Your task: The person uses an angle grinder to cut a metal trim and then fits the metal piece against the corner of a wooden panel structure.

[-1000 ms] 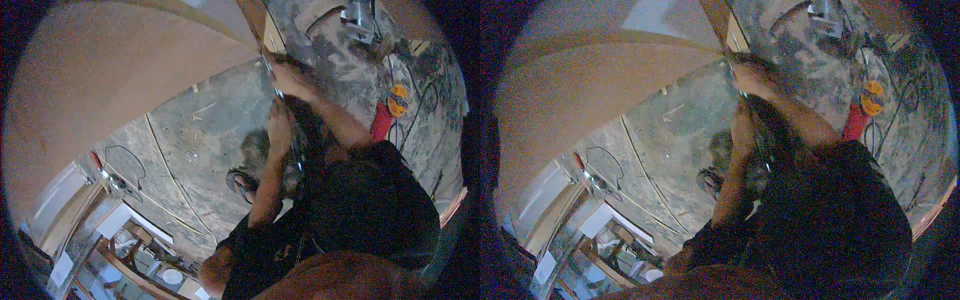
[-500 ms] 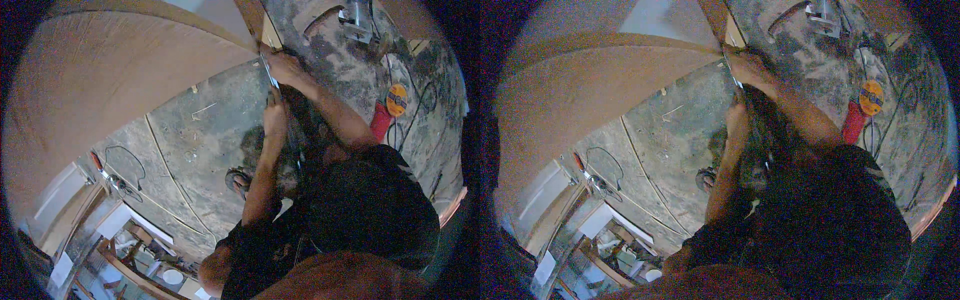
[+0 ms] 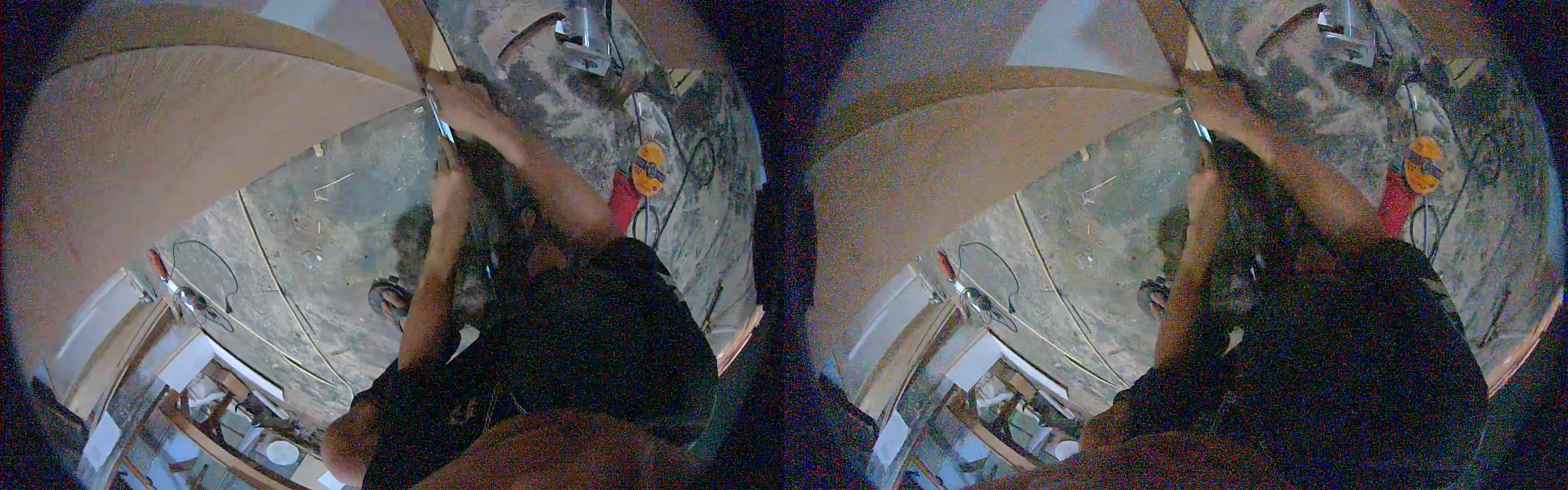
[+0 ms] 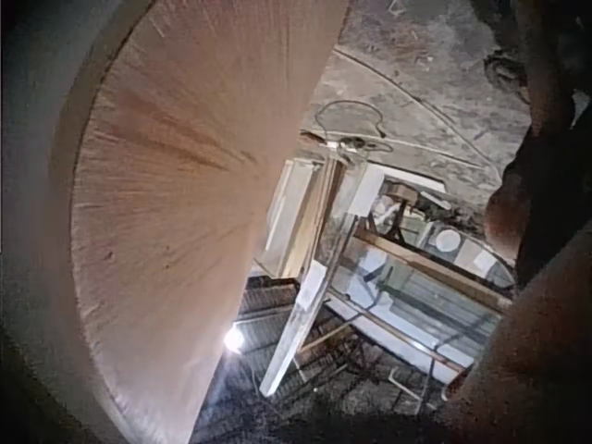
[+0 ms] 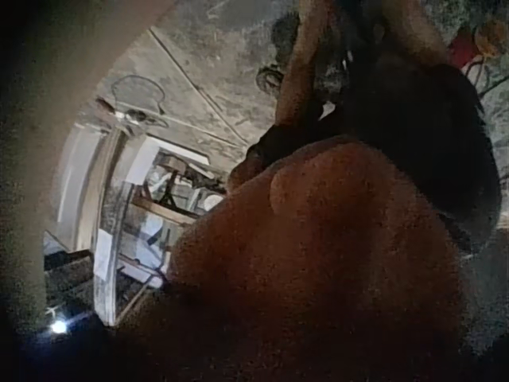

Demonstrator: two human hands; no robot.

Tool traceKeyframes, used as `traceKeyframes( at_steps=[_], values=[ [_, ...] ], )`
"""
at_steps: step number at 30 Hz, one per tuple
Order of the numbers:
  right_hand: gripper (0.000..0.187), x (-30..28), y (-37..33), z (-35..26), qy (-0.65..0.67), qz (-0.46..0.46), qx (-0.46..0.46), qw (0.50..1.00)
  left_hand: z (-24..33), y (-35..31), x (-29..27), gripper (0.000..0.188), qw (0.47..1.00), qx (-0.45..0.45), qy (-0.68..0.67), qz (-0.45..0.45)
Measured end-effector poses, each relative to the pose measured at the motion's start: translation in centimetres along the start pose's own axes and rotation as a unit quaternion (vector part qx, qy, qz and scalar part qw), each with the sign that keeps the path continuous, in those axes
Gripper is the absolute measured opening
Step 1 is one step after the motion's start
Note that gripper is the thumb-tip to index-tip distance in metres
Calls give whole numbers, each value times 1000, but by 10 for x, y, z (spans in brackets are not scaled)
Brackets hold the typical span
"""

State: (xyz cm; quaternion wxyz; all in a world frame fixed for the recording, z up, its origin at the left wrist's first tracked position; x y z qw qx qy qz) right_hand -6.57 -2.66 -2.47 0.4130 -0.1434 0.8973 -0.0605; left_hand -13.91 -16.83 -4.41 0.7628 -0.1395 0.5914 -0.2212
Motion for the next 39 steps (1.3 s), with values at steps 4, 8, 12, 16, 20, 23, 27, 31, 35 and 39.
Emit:
traceKeyframes(
  at_steps=[4,8,12,16,20,23,27,31,35,39],
  values=[
    [26,-6,12,2,-75,3,-78,994,15,10,-12,68,998,33,-29,46],
    [22,-16,18,-15,-75,-15,-48,996,7,10,-20,67,996,32,1,83],
    [20,-27,14,-6,-50,49,-92,993,17,14,-17,69,1000,15,6,23],
    [20,-28,19,-17,-27,20,-94,995,7,12,-19,71,1000,6,-2,26],
    [19,-30,20,-13,-62,25,-76,995,12,13,-27,70,993,32,-9,116],
    [18,-27,24,-4,-81,23,-63,994,9,17,-16,69,999,-20,-26,36],
    [21,-21,27,-15,-75,16,-54,996,-3,4,-37,63,991,-46,-54,118],
    [25,-28,14,18,-88,88,-93,988,18,-22,-14,59,994,-66,-18,87],
    [25,-27,10,-14,-53,60,-53,995,-7,-37,-2,62,982,-66,-61,166],
    [24,-26,23,12,-92,54,-51,993,6,-17,3,64,984,-28,-72,158]
  ],
)
Point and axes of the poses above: each hand's wrist, its own y-axis towards the middle knuckle, its own x-axis out of the palm, z = x × y, the point moved 10 cm from there along y, towards the middle knuckle, and after that the axes turned 7 degrees about y, right-handed, at the moved point
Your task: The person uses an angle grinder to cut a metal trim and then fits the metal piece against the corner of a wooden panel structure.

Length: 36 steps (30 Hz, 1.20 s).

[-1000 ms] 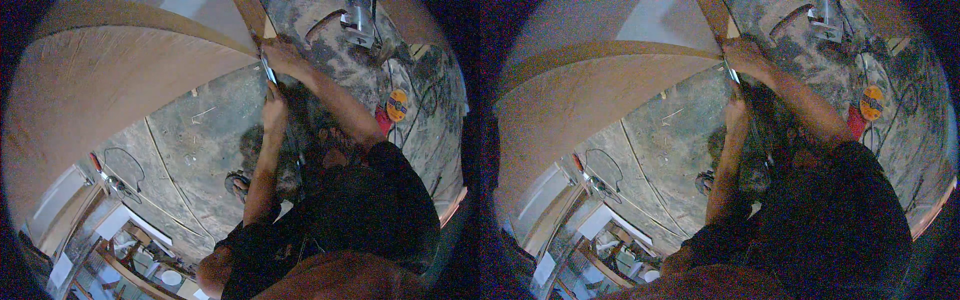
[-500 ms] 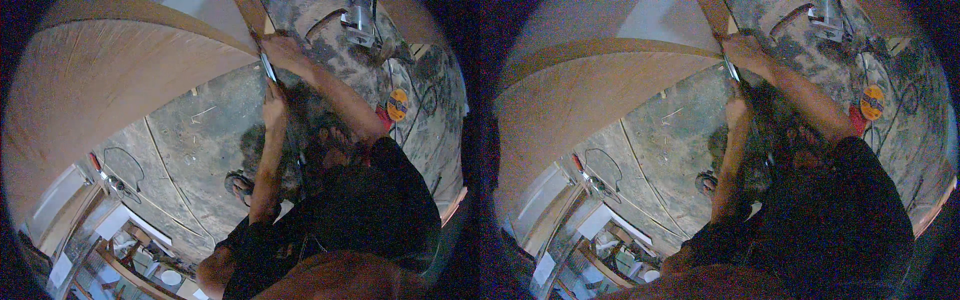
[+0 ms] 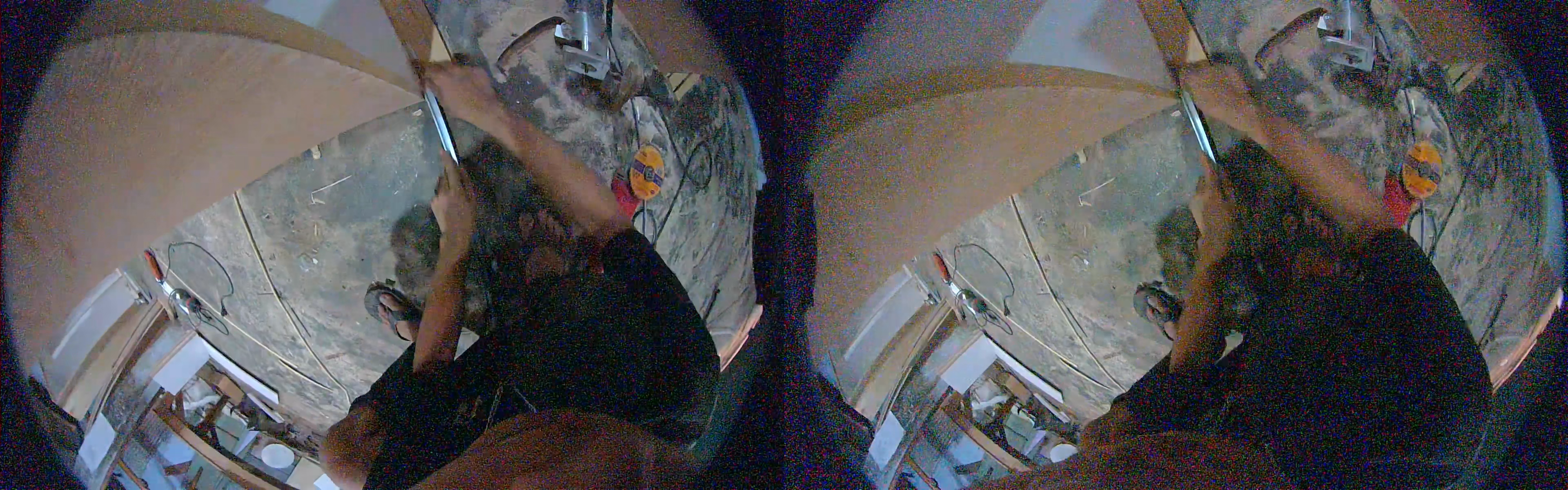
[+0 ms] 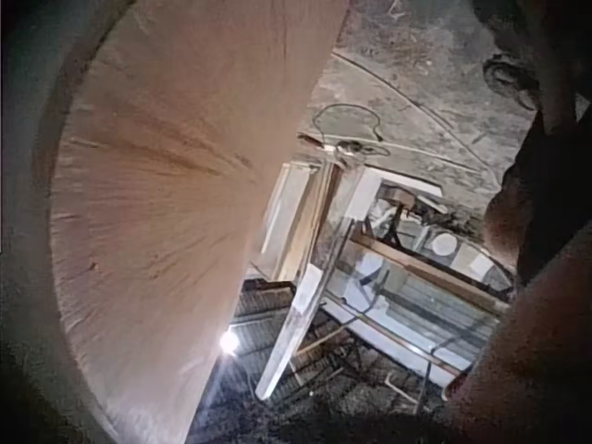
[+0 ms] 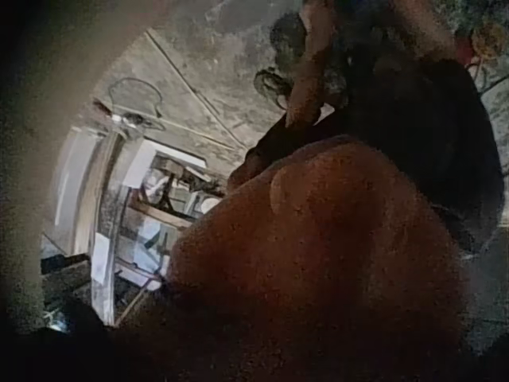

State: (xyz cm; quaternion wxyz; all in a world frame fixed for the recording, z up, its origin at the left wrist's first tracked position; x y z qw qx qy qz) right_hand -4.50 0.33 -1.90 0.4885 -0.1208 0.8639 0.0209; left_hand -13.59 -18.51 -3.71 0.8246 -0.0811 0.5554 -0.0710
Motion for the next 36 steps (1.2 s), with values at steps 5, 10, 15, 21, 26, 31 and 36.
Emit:
traceKeyframes(
  at_steps=[5,10,15,21,26,31,36],
  values=[
    [21,-15,16,-31,-8,-25,0,1000,-3,16,-23,66,999,-28,4,21],
    [24,-16,-6,-19,3,56,-57,997,10,13,-21,64,998,14,-54,23],
    [23,-19,-24,-47,46,28,-43,998,-7,-6,-22,61,994,-22,-103,19],
    [27,-7,-41,-26,14,22,-36,999,8,-18,-20,59,989,-45,-141,-22],
    [28,-14,-59,-39,89,27,-18,996,-8,-36,-19,53,993,-45,-112,3],
    [27,13,-49,-19,38,-53,39,997,-10,-25,-14,48,979,-86,-184,11],
    [27,-14,-34,-35,98,48,-9,994,-17,-5,-14,48,981,-80,-175,32]
  ],
)
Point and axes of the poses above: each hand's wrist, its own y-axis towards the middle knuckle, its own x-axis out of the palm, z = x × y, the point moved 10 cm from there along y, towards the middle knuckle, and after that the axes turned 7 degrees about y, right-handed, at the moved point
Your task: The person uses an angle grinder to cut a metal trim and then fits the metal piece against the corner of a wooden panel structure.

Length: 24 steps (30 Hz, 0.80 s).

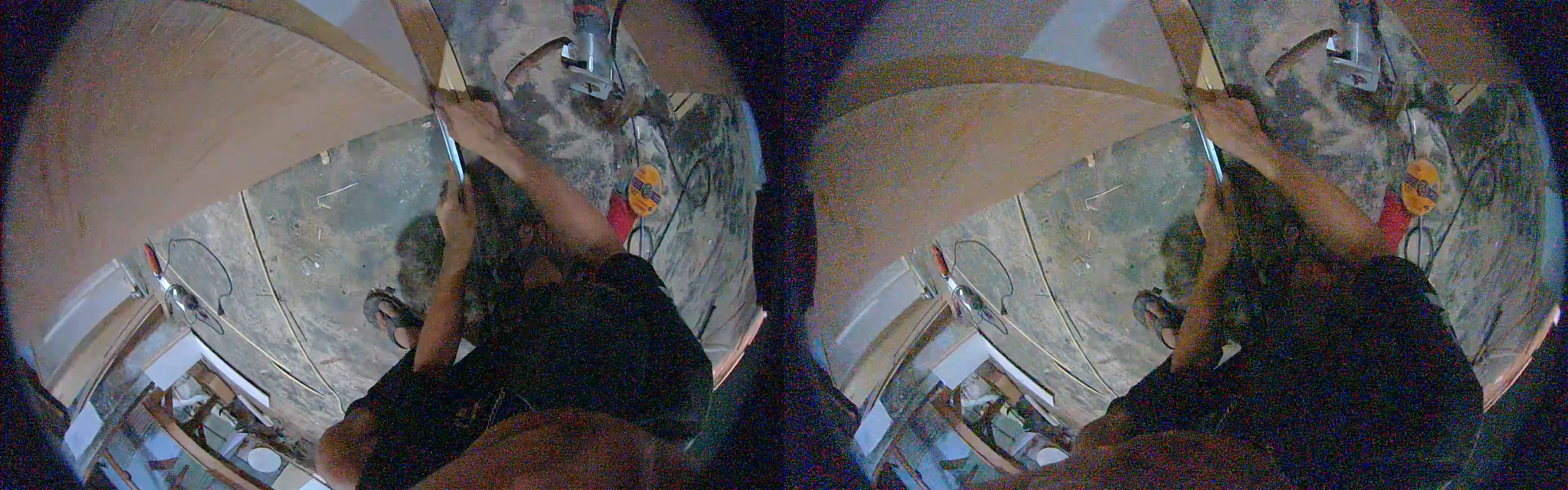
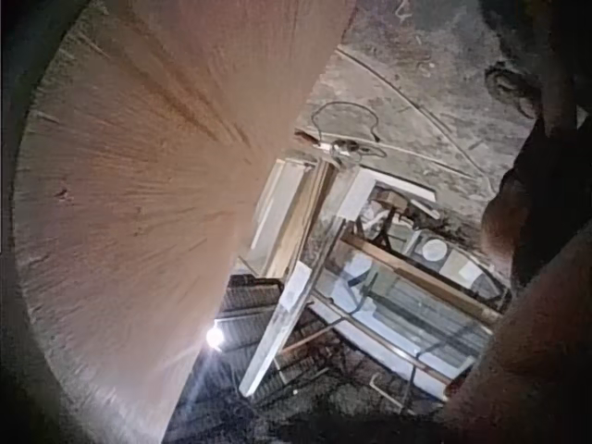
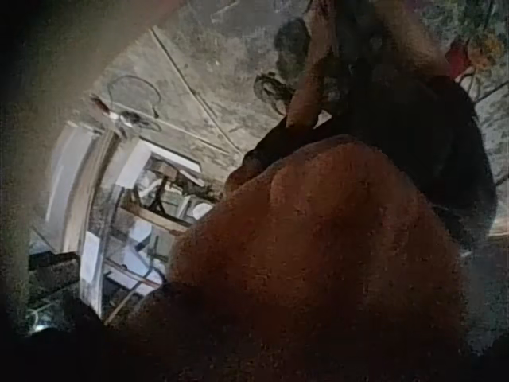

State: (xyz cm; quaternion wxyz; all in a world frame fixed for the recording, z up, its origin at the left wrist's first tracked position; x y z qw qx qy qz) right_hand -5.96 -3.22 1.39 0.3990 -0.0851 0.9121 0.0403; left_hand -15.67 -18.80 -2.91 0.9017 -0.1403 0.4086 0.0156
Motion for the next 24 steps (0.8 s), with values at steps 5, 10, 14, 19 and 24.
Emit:
traceKeyframes(
  at_steps=[5,10,14,19,24],
  values=[
    [25,3,17,7,-39,-67,30,997,5,19,4,49,999,-6,6,-34],
    [24,1,17,0,-26,-50,19,998,9,18,-2,49,999,-21,-14,-19],
    [25,0,18,1,-35,-60,33,997,11,14,-4,45,999,6,-43,-15],
    [21,0,21,5,-65,-21,0,998,15,-8,-14,40,993,62,-78,67],
    [18,-4,30,16,-82,-5,-50,995,-5,4,8,42,997,-19,-72,20]
  ],
)
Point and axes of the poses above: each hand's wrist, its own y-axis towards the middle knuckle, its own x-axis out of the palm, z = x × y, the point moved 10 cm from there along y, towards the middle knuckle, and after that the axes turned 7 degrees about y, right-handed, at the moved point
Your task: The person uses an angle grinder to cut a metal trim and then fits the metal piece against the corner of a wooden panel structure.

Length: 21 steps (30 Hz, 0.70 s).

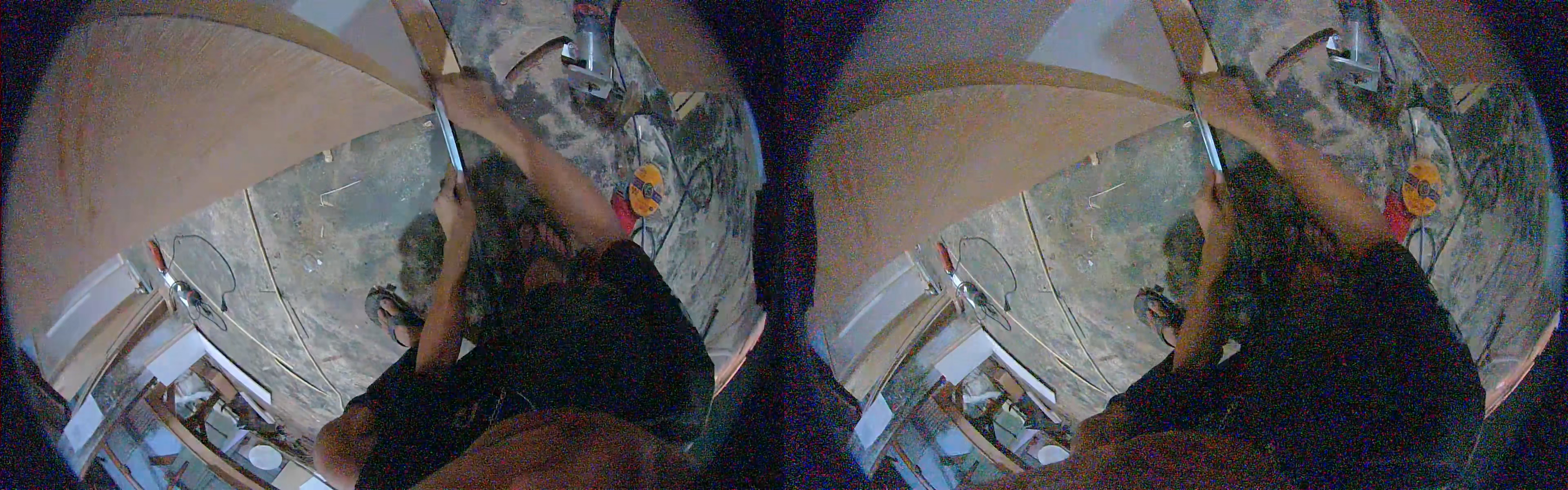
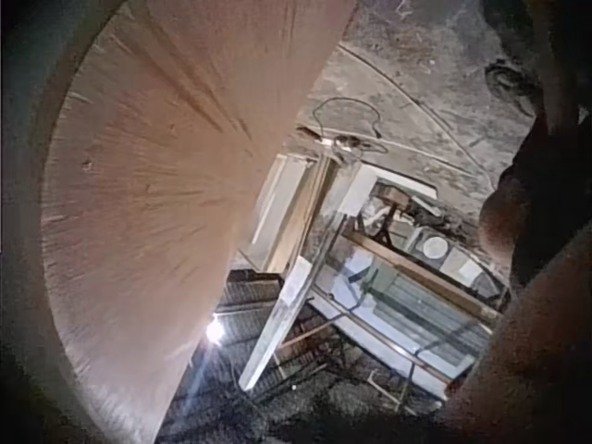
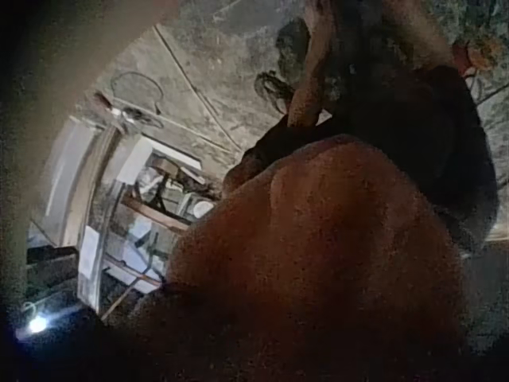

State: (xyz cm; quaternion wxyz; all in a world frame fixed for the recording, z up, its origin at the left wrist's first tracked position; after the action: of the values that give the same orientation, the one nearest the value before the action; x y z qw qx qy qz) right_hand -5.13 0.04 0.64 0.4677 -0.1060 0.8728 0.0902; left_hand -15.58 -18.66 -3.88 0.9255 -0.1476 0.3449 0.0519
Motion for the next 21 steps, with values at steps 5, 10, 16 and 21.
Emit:
traceKeyframes(
  at_steps=[5,10,16,21],
  values=[
    [18,6,7,-8,-1,-43,-5,999,-14,8,-4,45,999,-12,20,40],
    [20,1,10,-21,-4,-7,-4,1000,-22,9,-7,40,998,-30,-41,45],
    [21,1,-4,-7,61,-5,23,998,-4,-5,-13,38,999,-24,17,44],
    [25,-4,-23,-16,87,-36,36,995,0,-24,-19,35,997,13,-6,82]
  ],
)
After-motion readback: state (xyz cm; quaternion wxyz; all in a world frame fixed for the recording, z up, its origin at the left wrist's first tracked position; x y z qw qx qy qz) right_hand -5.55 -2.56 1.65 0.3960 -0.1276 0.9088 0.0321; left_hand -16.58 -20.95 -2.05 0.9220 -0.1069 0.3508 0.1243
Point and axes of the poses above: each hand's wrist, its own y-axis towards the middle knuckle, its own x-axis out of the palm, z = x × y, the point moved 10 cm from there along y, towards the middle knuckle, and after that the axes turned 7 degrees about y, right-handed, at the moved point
